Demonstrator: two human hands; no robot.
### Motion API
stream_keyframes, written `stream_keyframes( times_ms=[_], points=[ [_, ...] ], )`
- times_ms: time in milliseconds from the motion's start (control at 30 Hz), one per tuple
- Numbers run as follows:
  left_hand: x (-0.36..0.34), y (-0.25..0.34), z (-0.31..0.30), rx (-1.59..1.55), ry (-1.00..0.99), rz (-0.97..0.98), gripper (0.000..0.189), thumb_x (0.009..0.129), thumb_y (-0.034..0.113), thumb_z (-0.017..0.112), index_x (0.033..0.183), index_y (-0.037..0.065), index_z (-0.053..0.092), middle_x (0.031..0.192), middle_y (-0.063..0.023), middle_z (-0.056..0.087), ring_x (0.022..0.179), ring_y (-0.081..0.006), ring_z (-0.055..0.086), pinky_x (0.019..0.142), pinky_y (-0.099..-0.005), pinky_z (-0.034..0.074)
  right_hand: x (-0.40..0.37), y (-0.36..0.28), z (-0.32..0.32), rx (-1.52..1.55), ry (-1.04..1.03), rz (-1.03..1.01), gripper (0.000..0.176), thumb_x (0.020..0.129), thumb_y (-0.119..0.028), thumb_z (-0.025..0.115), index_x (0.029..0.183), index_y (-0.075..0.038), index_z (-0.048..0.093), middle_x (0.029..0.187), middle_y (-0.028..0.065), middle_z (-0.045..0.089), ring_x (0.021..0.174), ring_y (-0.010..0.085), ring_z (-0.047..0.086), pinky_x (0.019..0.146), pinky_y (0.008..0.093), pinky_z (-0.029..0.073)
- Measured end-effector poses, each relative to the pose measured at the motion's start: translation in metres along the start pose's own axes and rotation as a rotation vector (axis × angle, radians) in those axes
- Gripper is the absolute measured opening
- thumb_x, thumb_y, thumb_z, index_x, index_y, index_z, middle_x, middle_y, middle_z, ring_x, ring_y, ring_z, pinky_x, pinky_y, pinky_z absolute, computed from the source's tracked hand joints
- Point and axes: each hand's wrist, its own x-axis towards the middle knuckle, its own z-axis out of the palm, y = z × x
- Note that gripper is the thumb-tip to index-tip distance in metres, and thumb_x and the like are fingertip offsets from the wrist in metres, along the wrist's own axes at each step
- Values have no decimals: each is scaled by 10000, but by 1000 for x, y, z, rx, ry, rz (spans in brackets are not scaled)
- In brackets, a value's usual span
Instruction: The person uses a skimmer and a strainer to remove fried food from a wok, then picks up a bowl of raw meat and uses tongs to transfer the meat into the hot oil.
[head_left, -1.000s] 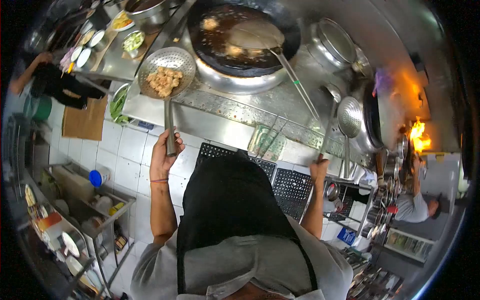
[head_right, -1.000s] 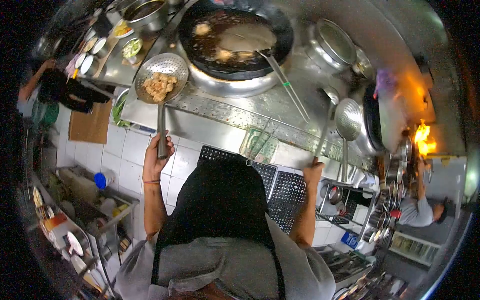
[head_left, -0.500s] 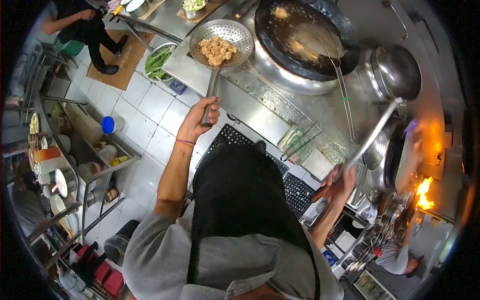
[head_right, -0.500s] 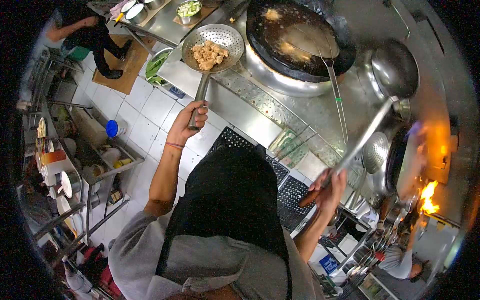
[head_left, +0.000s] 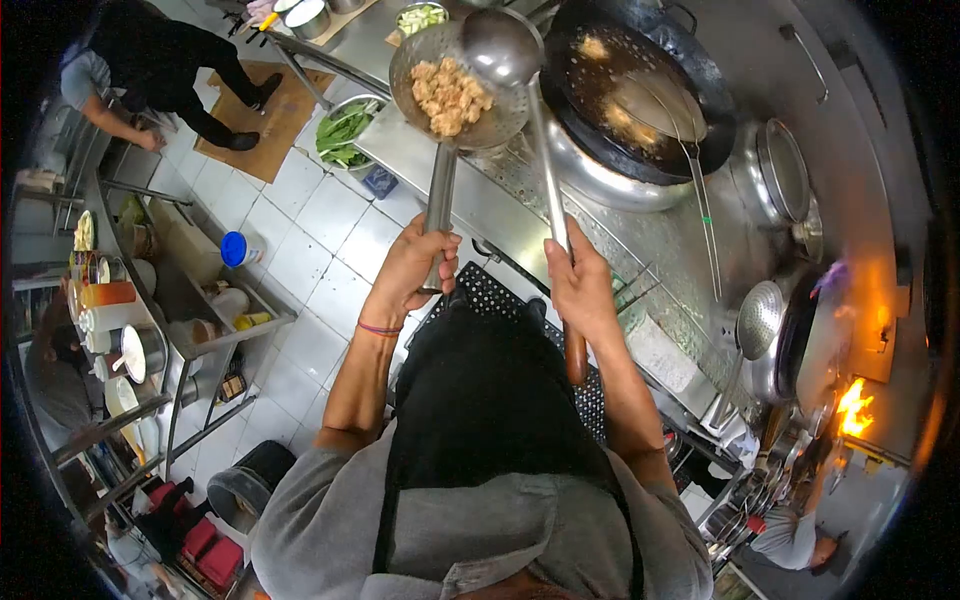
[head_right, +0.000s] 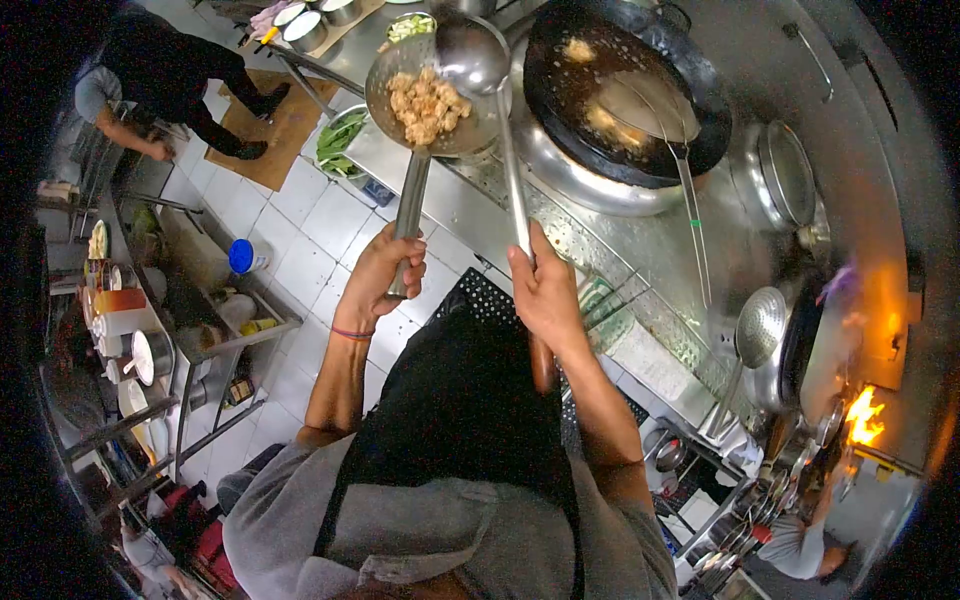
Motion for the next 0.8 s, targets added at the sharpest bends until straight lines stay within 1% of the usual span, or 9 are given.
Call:
stream_keyframes(
  times_ms=[33,200,300,467,533,667,700,733,800],
  points=[
    [-4,4,5,33,-13,31,229,809,66,573,992,54,437,666,-25,453,427,-96,430,350,-262,393,1,-12,-1,-83,53,36,412,931,-130,521,1300,29,430,568,127,518,470,178,541,457,304,395],
    [9,2,7,-5,-61,43,214,815,69,575,987,61,448,661,-18,449,424,-88,424,349,-260,389,8,-8,22,-120,222,7,415,921,-106,515,1294,48,420,597,176,558,522,231,600,500,337,446],
    [19,-2,-1,-134,-114,-48,184,826,74,568,971,68,456,661,-5,446,428,-76,412,345,-249,374,10,10,32,-57,33,70,446,900,-100,533,1304,49,415,688,246,605,618,336,653,545,374,478],
    [17,-16,-7,-206,-121,-111,145,830,76,558,914,87,441,663,4,448,432,-65,403,336,-230,362,9,11,22,-124,-65,256,423,895,-105,545,1270,68,453,731,278,611,648,355,659,566,370,497],
    [12,-9,1,-178,-110,-97,143,824,64,547,913,80,436,660,-9,446,431,-76,410,331,-237,371,13,23,19,-231,69,1,428,895,-103,550,1278,62,450,722,264,613,605,321,652,559,355,494],
    [-2,9,34,34,-92,93,187,815,50,530,976,60,437,662,-34,443,427,-102,424,331,-263,388,16,-21,-1,-107,136,18,460,899,-99,555,1315,46,422,726,261,611,575,286,639,545,351,487],
    [-3,12,38,74,-115,159,208,812,47,527,999,55,436,662,-41,442,426,-110,428,331,-273,390,14,-21,2,-96,207,-27,438,918,-93,530,1324,31,421,631,170,596,500,221,597,489,314,453],
    [-1,15,41,75,-116,162,208,812,47,527,999,55,436,662,-41,442,426,-110,428,331,-273,390,13,-16,5,-95,208,-30,438,918,-93,530,1324,31,421,631,170,596,500,221,597,489,314,453],
    [3,23,43,3,-121,67,220,816,51,527,1017,49,438,662,-41,442,428,-111,428,340,-282,397,12,-19,11,281,83,28,435,947,-100,489,1361,-5,394,575,54,524,414,141,504,400,270,398]
  ],
)
